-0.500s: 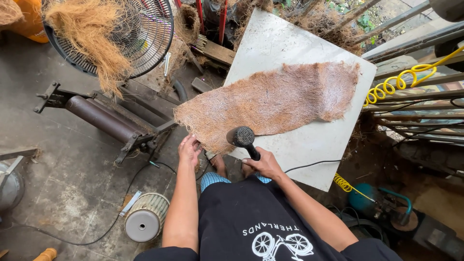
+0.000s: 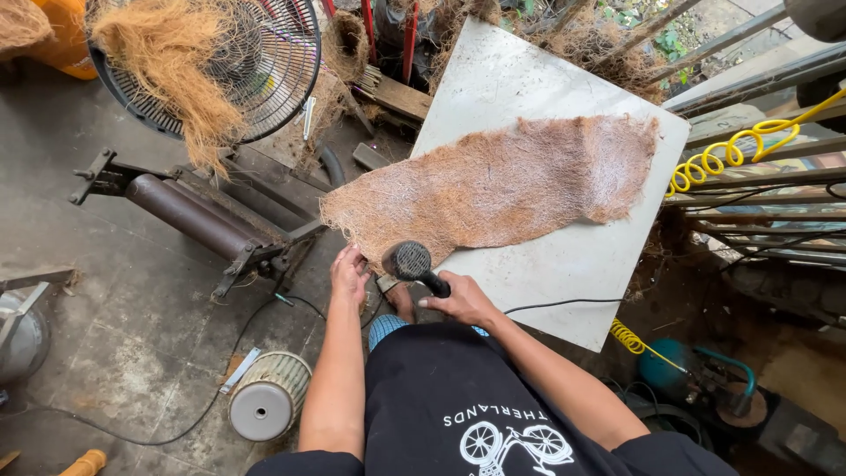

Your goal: The person uses a spray gun to wet a piece of coco fiber mat laid on a white table, then uses a hairdryer to dry the mat. The person adjusts the mat's position and flips it over during the process.

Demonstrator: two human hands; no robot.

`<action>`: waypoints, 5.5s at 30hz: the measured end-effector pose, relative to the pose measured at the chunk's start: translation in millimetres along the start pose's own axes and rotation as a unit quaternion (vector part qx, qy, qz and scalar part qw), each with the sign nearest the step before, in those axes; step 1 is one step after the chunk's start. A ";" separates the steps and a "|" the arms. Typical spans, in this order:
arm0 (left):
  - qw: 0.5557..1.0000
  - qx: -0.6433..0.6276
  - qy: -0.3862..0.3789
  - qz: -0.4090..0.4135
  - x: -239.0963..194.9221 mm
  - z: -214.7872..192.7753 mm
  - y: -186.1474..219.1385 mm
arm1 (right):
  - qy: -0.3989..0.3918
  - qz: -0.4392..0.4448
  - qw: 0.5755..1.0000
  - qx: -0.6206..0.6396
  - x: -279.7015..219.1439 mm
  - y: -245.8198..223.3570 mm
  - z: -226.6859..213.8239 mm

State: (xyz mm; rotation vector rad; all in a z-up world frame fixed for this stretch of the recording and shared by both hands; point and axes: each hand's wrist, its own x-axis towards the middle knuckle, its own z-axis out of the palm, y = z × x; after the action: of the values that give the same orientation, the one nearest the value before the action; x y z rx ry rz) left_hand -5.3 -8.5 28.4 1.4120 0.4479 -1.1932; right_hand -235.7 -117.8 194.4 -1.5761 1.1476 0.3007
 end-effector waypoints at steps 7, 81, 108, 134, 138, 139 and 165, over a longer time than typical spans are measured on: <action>0.999 -0.036 0.002 -0.003 -26.3 16.2 18.0 | 0.066 -0.015 0.992 0.110 10.0 -35.8 -29.5; 0.985 0.008 0.141 0.103 -19.7 32.7 -5.1 | 0.321 -0.001 0.882 0.344 45.1 96.2 -188.2; 0.992 0.000 0.093 0.090 -22.2 22.2 13.4 | 0.105 -0.041 0.956 0.271 46.1 -79.8 -64.3; 0.993 0.046 0.068 0.081 26.6 24.5 61.3 | 0.103 -0.027 0.951 0.290 45.6 -119.0 -6.2; 0.994 0.035 0.054 0.090 38.4 14.4 54.5 | 0.063 -0.043 0.959 0.273 32.2 -136.2 -1.7; 0.994 0.033 0.049 0.093 42.2 12.2 52.9 | 0.060 -0.045 0.960 0.268 26.5 -146.6 -3.1; 0.996 0.022 0.039 0.083 41.1 15.2 48.9 | 0.140 -0.011 0.953 0.270 31.1 -82.8 -2.1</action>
State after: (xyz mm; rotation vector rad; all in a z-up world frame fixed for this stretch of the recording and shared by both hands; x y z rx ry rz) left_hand 45.8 -49.3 21.6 1.5075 0.3538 -1.0216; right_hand -155.9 -142.0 223.8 -1.1620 1.2927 -0.2485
